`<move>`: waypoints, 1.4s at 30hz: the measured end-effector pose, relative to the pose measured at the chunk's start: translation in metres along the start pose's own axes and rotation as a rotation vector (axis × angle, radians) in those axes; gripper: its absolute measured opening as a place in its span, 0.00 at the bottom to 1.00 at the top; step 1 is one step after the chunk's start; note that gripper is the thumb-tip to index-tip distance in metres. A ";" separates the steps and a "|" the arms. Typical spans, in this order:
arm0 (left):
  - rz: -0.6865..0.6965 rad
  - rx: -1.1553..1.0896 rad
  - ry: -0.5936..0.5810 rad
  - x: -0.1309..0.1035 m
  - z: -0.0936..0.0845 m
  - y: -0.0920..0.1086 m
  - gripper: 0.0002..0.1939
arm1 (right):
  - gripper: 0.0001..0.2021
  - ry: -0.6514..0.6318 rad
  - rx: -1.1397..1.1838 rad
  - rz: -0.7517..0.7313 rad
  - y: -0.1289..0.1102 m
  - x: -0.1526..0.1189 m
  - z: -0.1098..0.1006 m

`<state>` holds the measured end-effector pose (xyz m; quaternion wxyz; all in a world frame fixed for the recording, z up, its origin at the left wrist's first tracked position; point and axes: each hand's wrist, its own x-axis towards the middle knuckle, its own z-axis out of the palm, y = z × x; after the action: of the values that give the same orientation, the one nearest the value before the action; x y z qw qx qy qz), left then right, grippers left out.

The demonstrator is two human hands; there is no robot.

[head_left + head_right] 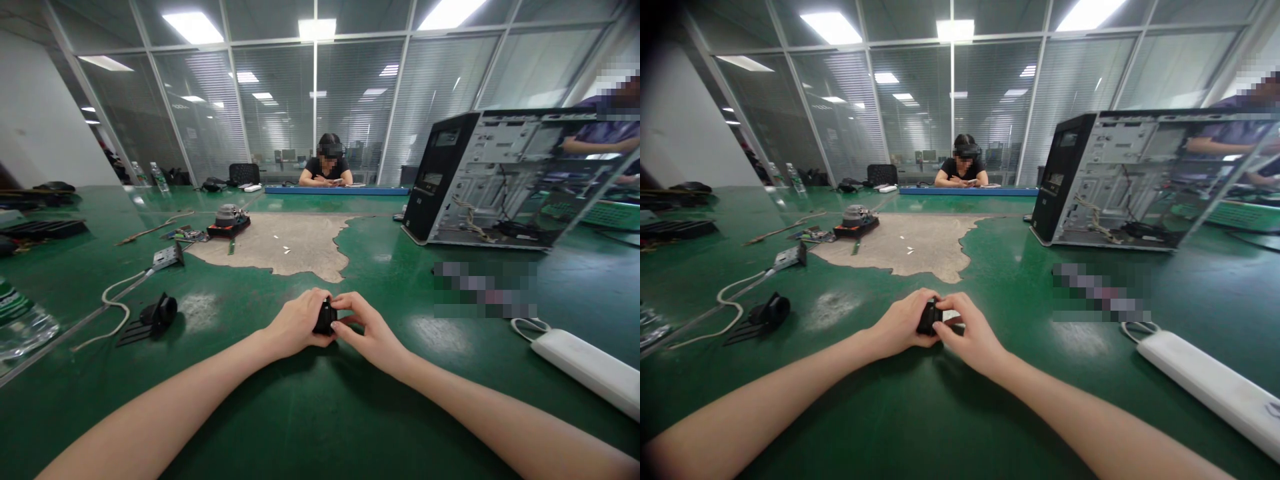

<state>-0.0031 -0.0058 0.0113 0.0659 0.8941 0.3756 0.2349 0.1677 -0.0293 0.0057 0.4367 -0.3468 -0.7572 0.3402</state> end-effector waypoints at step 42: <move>-0.016 -0.004 0.007 0.000 0.003 -0.001 0.26 | 0.08 -0.024 0.113 0.114 0.005 0.001 0.001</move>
<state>-0.0023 -0.0052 0.0082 0.0682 0.8902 0.3823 0.2383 0.1680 -0.0263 0.0018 0.4264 -0.3603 -0.7209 0.4108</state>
